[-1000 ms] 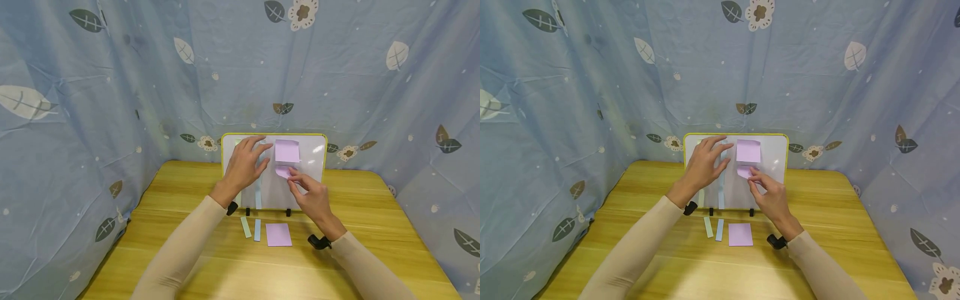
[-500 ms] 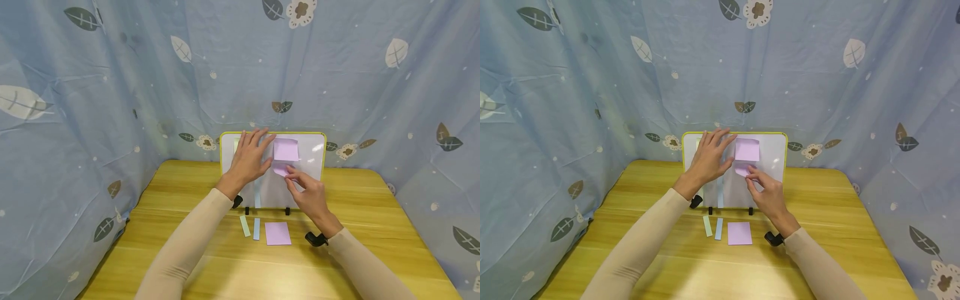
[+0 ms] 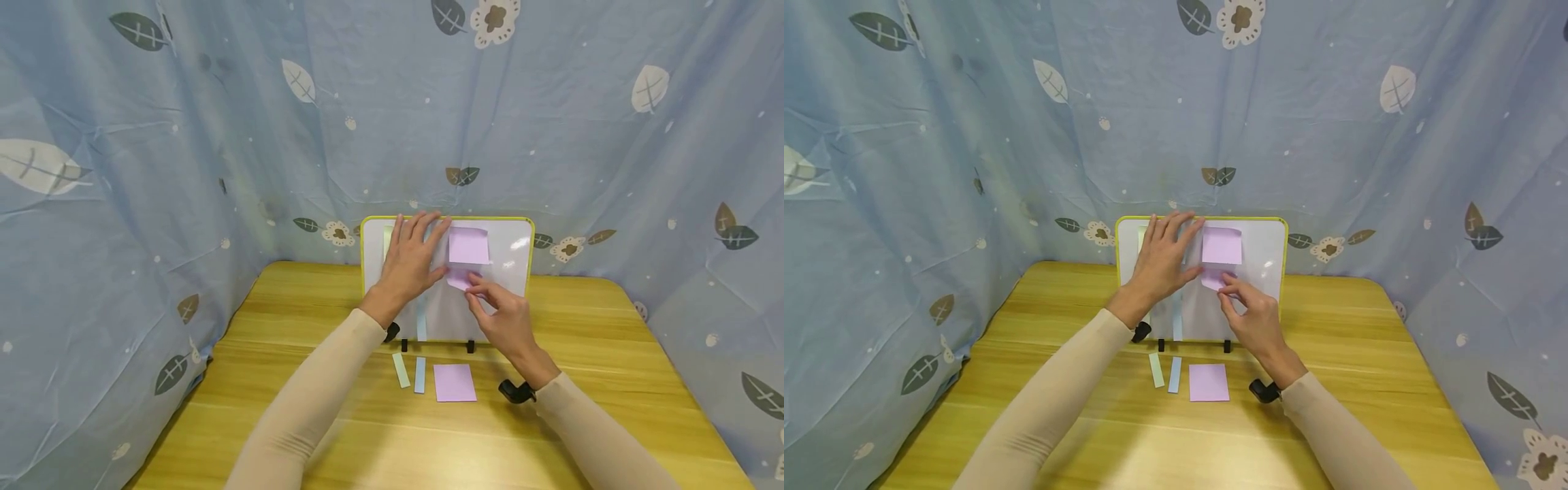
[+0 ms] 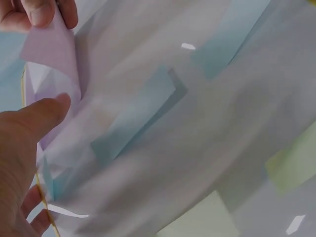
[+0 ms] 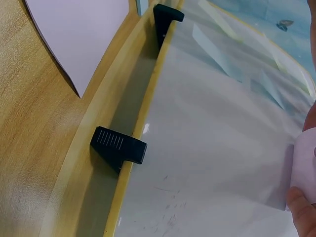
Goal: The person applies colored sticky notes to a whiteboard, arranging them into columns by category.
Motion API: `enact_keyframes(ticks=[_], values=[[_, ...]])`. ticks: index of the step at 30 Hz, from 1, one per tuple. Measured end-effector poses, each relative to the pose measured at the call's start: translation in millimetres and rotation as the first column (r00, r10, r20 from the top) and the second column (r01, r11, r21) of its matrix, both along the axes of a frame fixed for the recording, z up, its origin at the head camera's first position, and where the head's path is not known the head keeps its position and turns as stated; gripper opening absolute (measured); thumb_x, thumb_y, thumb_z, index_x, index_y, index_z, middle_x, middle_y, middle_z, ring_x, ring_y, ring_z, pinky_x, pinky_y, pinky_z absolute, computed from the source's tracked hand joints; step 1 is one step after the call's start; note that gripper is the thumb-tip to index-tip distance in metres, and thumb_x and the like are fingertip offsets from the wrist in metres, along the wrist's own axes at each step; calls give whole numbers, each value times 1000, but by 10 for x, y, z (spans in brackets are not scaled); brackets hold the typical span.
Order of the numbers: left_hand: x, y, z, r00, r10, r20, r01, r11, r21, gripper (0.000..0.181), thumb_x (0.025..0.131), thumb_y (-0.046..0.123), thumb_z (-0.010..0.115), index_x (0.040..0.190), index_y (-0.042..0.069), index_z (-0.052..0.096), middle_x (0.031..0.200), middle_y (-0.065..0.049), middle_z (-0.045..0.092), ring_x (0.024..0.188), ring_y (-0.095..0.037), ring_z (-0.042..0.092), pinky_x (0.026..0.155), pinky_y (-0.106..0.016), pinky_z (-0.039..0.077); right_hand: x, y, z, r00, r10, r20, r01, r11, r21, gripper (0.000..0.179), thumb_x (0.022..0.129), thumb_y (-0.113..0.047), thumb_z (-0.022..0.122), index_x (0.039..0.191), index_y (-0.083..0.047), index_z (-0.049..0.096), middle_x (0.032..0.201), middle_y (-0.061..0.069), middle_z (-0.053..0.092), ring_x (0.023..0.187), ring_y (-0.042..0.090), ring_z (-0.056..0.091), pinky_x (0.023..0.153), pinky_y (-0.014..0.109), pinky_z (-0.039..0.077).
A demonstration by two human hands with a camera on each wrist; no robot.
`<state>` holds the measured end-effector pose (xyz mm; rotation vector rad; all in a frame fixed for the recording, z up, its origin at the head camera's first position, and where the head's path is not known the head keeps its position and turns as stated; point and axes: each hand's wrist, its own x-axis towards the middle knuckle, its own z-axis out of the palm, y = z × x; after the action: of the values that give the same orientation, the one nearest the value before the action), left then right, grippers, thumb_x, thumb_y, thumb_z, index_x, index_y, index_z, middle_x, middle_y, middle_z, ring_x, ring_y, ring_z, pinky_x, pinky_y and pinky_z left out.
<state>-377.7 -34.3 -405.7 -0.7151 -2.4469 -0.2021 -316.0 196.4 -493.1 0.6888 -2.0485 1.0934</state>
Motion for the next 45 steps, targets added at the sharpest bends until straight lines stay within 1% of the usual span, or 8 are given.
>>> enact_keyframes(ticks=[5, 12, 19, 23, 26, 30, 37, 45], values=[[-6, 60, -31, 999, 36, -17, -36, 999, 6, 106, 94, 50, 100, 180, 25, 44, 182, -6, 46, 174, -35, 40, 148, -66, 21, -14, 11, -16, 1000, -9, -11, 9, 1000, 17, 13, 95, 11, 88, 105, 5, 85, 131, 25, 85, 115, 47, 86, 89, 43, 68], [-17, 100, -68, 995, 80, -57, -80, 997, 2, 106, 94, 52, 99, 180, 27, 44, 180, -4, 48, 172, -33, 42, 147, -65, 24, -13, 18, -8, 1000, -10, 3, 9, 1000, 25, 12, 96, 10, 87, 105, 1, 86, 131, 23, 86, 117, 47, 86, 96, 21, 64], [-34, 105, -88, 993, 98, -66, -98, 995, 1, 105, 94, 54, 98, 180, 28, 44, 180, -4, 47, 172, -31, 42, 148, -63, 23, -20, 14, -1, 999, -9, -47, 13, 997, 74, 14, 95, 10, 89, 106, 2, 86, 132, 22, 86, 119, 44, 86, 94, 39, 66], [-44, 107, -104, 993, 103, -64, -103, 995, -4, 109, 93, 56, 99, 181, 28, 42, 181, -3, 46, 172, -32, 41, 148, -63, 22, -19, 10, -14, 997, -13, -76, 22, 993, 117, 17, 94, 8, 90, 109, 2, 85, 132, 21, 86, 122, 43, 85, 111, 19, 58], [-45, 106, -117, 992, 102, -69, -102, 995, -3, 111, 91, 57, 100, 181, 29, 42, 180, -3, 46, 171, -32, 41, 148, -63, 22, 2, -1, -18, 997, -14, -81, 26, 987, 156, 20, 94, 6, 91, 112, 2, 85, 133, 23, 86, 124, 44, 85, 113, 25, 61], [-42, 108, -116, 992, 99, -81, -100, 995, -3, 113, 89, 58, 101, 180, 28, 43, 180, -2, 47, 171, -31, 42, 148, -64, 23, 38, -16, -10, 997, -29, -72, 44, 976, 211, 23, 96, 2, 90, 119, 3, 84, 137, 25, 84, 126, 46, 83, 103, 58, 66], [-36, 106, -114, 992, 95, -80, -95, 995, -4, 114, 88, 58, 102, 180, 28, 43, 179, -1, 47, 170, -30, 42, 148, -64, 24, 110, -52, -5, 994, -101, -45, 110, 946, 305, 38, 101, -8, 87, 137, 3, 81, 151, 23, 78, 136, 46, 79, 106, 62, 67], [-34, 86, -105, 992, 85, -91, -87, 996, -18, 117, 86, 59, 103, 181, 28, 42, 179, -1, 47, 170, -30, 43, 147, -64, 26, 99, -107, -35, 993, -93, -68, 113, 903, 415, 63, 100, -12, 86, 159, 3, 68, 161, 24, 71, 137, 48, 77, 86, 57, 72]])
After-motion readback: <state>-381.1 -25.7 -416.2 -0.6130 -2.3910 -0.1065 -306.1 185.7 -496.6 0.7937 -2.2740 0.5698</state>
